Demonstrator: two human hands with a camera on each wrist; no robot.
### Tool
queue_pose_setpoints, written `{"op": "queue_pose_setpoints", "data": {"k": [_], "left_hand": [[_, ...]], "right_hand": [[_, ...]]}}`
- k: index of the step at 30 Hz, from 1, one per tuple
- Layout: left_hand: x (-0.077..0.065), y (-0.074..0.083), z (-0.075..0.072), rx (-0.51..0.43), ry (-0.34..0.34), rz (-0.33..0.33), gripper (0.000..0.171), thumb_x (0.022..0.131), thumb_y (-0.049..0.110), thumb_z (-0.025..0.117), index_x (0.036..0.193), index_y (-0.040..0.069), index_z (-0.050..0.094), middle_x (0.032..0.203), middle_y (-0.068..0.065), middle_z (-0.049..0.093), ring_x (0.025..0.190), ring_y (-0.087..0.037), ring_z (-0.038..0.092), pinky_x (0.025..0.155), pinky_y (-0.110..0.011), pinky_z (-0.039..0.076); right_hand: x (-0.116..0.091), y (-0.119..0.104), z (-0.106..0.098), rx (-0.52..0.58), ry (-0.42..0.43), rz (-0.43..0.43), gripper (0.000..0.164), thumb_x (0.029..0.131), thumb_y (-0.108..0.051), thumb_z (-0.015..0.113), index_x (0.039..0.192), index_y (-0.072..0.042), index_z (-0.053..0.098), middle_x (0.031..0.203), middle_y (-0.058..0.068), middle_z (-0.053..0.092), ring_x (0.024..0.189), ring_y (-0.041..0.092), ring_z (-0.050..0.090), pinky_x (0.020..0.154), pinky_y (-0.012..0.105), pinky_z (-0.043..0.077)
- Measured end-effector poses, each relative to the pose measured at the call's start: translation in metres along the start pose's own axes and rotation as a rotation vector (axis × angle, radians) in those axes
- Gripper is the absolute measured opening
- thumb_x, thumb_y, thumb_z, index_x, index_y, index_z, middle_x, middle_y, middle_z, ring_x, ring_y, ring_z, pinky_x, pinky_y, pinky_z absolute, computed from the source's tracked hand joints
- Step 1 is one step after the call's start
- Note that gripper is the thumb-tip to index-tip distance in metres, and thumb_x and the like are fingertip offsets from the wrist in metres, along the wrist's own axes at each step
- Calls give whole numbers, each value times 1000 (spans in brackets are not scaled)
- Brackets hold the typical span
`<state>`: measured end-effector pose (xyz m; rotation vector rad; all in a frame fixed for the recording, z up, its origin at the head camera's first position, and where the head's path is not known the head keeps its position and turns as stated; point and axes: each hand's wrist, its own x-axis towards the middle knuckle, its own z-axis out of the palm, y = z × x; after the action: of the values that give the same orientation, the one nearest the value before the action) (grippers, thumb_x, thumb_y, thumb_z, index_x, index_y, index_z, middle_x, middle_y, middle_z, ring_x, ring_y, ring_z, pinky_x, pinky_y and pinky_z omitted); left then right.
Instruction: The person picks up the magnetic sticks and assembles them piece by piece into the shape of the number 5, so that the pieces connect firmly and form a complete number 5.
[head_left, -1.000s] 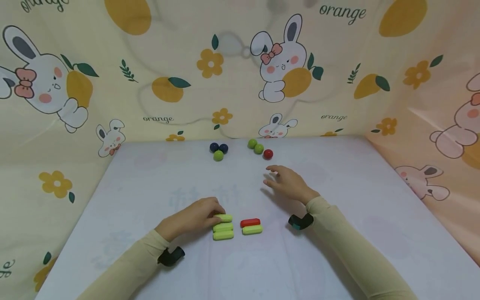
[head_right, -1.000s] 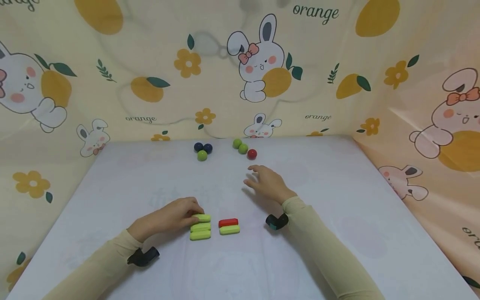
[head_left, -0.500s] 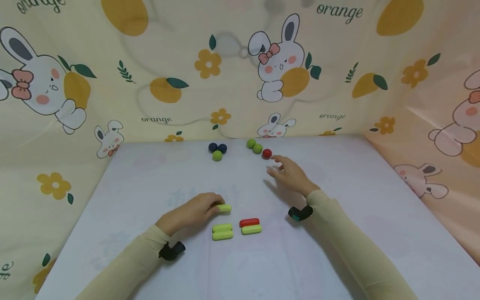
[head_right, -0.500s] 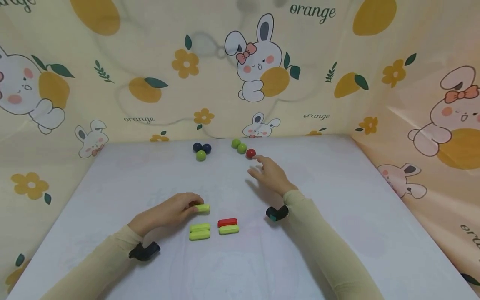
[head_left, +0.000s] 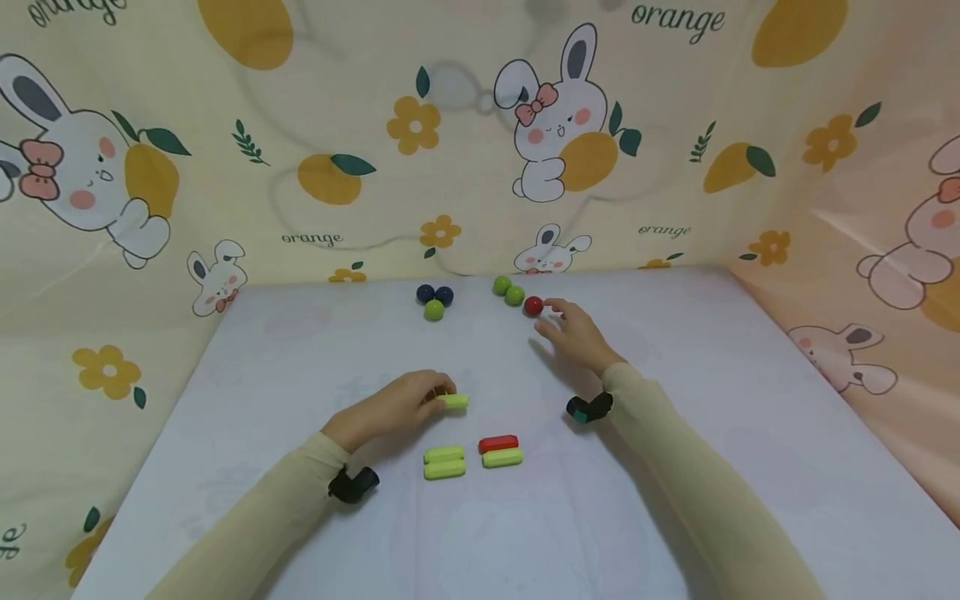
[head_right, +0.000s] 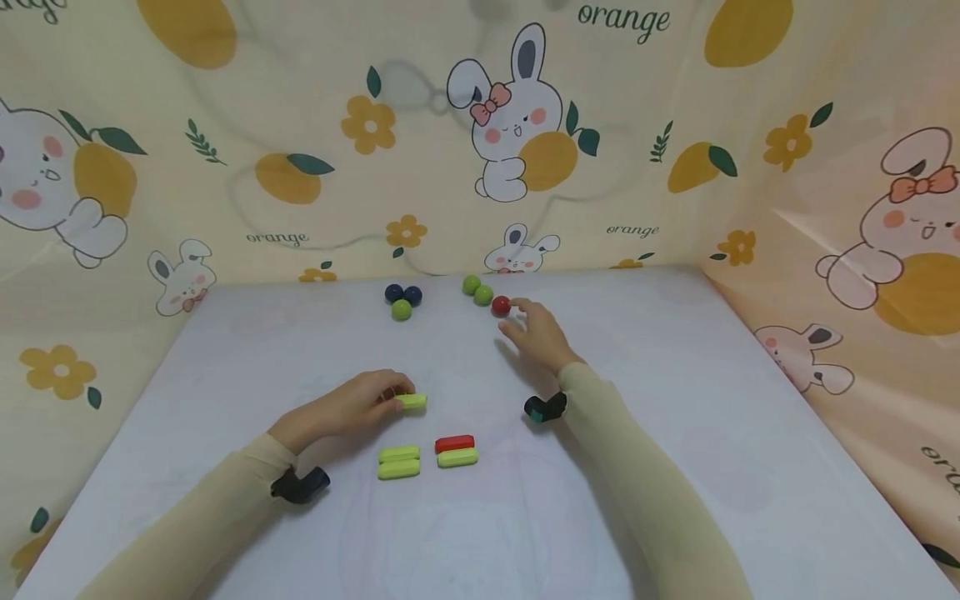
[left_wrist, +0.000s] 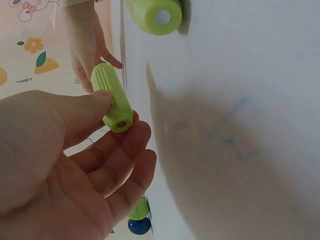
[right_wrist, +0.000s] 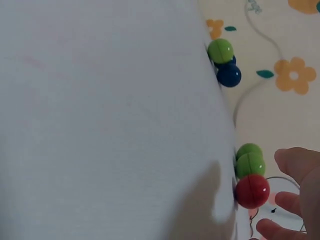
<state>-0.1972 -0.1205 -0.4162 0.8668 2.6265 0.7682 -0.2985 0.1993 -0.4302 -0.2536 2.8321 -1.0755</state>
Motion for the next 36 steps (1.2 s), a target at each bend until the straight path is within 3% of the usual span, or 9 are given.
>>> {"op": "queue_pose_setpoints", "data": {"k": [6,14,21,36], "left_hand": [[5,0,-1,-38,-12,-30,21,101,10,60,121,6,65,111,-6,68,98,-16,59,92,-36,52],[13,1,0,-39,-18,-36,20,101,9,59,120,6,65,112,-8,68,100,-18,59,94,-37,53],[18,0,-1,-7,-3,-54,21,101,10,59,121,7,65,113,-8,67,101,-18,60,96,-39,52],[37,-4,-7,-62,-20,-86,22,101,9,59,122,7,65,117,-10,68,106,-21,60,98,-40,52]], "right_hand": [[18,2,2,62,-1,5,61,101,-32,59,153,-10,37,151,24,45,137,43,44,116,59,36],[31,1,5,58,-10,33,55,101,-22,61,151,-12,40,151,22,47,135,41,48,116,55,38],[33,0,5,86,21,35,39,99,-14,63,134,-5,48,138,23,57,119,35,53,108,50,43],[19,5,5,182,-15,-8,39,96,-18,70,127,-4,51,134,23,59,117,35,58,90,36,50]]}}
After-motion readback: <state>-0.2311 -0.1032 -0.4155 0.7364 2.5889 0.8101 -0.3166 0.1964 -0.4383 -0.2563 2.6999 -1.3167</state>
